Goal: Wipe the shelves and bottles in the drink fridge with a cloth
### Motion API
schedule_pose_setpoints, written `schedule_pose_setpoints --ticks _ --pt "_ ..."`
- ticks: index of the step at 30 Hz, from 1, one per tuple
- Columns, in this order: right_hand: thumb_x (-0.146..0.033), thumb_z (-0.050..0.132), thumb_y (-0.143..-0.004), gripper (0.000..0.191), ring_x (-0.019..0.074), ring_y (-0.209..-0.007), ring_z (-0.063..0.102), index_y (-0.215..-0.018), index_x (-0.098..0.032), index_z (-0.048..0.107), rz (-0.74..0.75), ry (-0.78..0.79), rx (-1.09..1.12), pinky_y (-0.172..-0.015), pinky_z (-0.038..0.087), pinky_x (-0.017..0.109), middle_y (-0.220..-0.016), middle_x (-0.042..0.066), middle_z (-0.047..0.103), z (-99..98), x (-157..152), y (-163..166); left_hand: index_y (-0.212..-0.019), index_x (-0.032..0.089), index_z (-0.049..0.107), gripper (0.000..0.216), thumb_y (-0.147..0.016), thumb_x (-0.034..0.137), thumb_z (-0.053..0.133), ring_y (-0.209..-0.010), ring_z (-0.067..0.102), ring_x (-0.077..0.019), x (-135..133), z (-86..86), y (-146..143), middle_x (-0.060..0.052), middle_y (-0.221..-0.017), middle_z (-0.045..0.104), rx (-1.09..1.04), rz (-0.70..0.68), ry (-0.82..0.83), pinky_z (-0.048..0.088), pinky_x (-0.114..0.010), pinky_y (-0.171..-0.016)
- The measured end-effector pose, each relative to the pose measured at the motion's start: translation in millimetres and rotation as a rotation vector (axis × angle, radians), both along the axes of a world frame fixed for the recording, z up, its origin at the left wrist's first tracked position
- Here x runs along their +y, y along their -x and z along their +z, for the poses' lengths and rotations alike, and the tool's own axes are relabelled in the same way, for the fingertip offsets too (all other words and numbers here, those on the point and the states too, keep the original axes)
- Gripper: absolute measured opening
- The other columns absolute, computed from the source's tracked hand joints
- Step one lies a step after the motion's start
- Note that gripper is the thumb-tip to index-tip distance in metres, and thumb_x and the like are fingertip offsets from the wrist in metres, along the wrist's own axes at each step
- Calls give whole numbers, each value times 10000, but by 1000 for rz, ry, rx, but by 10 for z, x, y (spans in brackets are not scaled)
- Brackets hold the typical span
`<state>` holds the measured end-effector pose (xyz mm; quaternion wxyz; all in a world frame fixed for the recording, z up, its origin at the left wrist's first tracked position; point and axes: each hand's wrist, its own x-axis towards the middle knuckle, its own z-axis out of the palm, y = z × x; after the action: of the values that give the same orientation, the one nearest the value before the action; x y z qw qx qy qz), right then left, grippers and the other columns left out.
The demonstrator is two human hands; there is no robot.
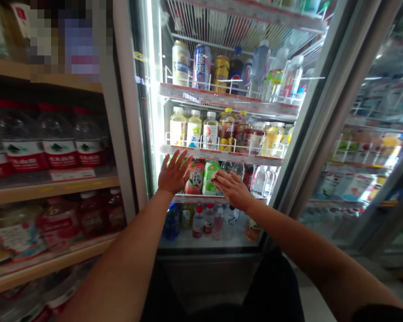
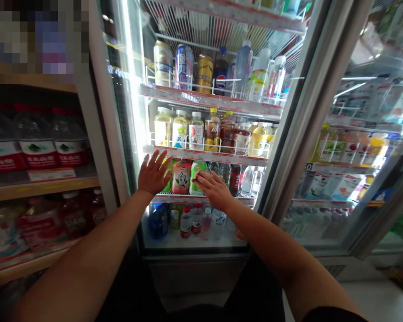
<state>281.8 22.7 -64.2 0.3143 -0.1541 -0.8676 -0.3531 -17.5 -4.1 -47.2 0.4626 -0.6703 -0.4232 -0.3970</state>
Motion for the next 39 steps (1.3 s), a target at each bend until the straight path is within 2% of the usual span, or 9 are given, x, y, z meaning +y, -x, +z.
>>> schedule_pose_setpoints --ticks 5,10,16,22,31,34,36,39 --pt "-127 467 -984 541 197 -1502 364 -1519 -203 469 -28 33 76 -1282 207 436 -1538 72 526 70 -65 178 -1598 313 264 662 -986 295 516 -1554 195 -225 -1 3 -15 -42 -1619 372 17 1 -62 135 -477 -1294" --pt "-147 492 -983 522 195 -1486 393 -1501 -216 492 27 46 -84 -1271 249 443 -1524 67 543 55 -110 354 -1598 327 259 670 -982 299 521 -1552 198 -224 1 0 -14 -36 -1620 369 0 -10 -24 125 -481 -1297" --pt "-151 469 -994 512 202 -1506 358 -1500 -223 494 18 73 -24 -1292 177 467 -1547 54 517 150 -138 577 -1585 322 302 615 -1000 320 493 -1550 224 -228 -5 -3 -15 -39 -1617 378 -23 -35 15 121 -483 -1295" --pt "-123 495 -965 471 214 -1486 393 -1424 -187 578 77 76 -174 -1282 215 482 -1483 82 585 243 -174 725 -1578 303 321 593 -1010 327 489 -1560 195 -219 8 -9 -9 -48 -1620 376 -11 -18 -14 138 -471 -1288" --pt "-111 475 -973 530 197 -1493 380 -1485 -240 512 33 50 -79 -1291 183 474 -1537 34 529 466 -142 610 -1542 294 400 532 -1016 342 464 -1546 248 -233 -13 -2 -19 -44 -1604 409 -30 -7 26 154 -478 -1281" --pt "-106 429 -985 527 193 -1497 374 -1492 -233 506 -20 34 67 -1291 181 469 -1540 35 525 571 -108 547 -1548 309 385 544 -1011 340 469 -1546 247 -227 -2 -7 -13 -36 -1606 406 -31 -20 16 145 -476 -1284" --pt "-109 422 -984 536 195 -1505 359 -1501 -231 495 -57 37 157 -1285 203 465 -1545 46 518 595 -96 508 -1560 323 359 568 -1005 342 478 -1546 247 -226 4 -9 -10 -33 -1610 399 -32 -27 22 135 -479 -1287" --pt "-116 426 -984 538 196 -1514 341 -1506 -228 489 -58 29 131 -1276 239 448 -1557 47 502 566 -83 453 -1570 332 334 590 -999 333 481 -1547 247 -226 1 -6 -12 -30 -1614 391 -39 -42 23 136 -479 -1288"
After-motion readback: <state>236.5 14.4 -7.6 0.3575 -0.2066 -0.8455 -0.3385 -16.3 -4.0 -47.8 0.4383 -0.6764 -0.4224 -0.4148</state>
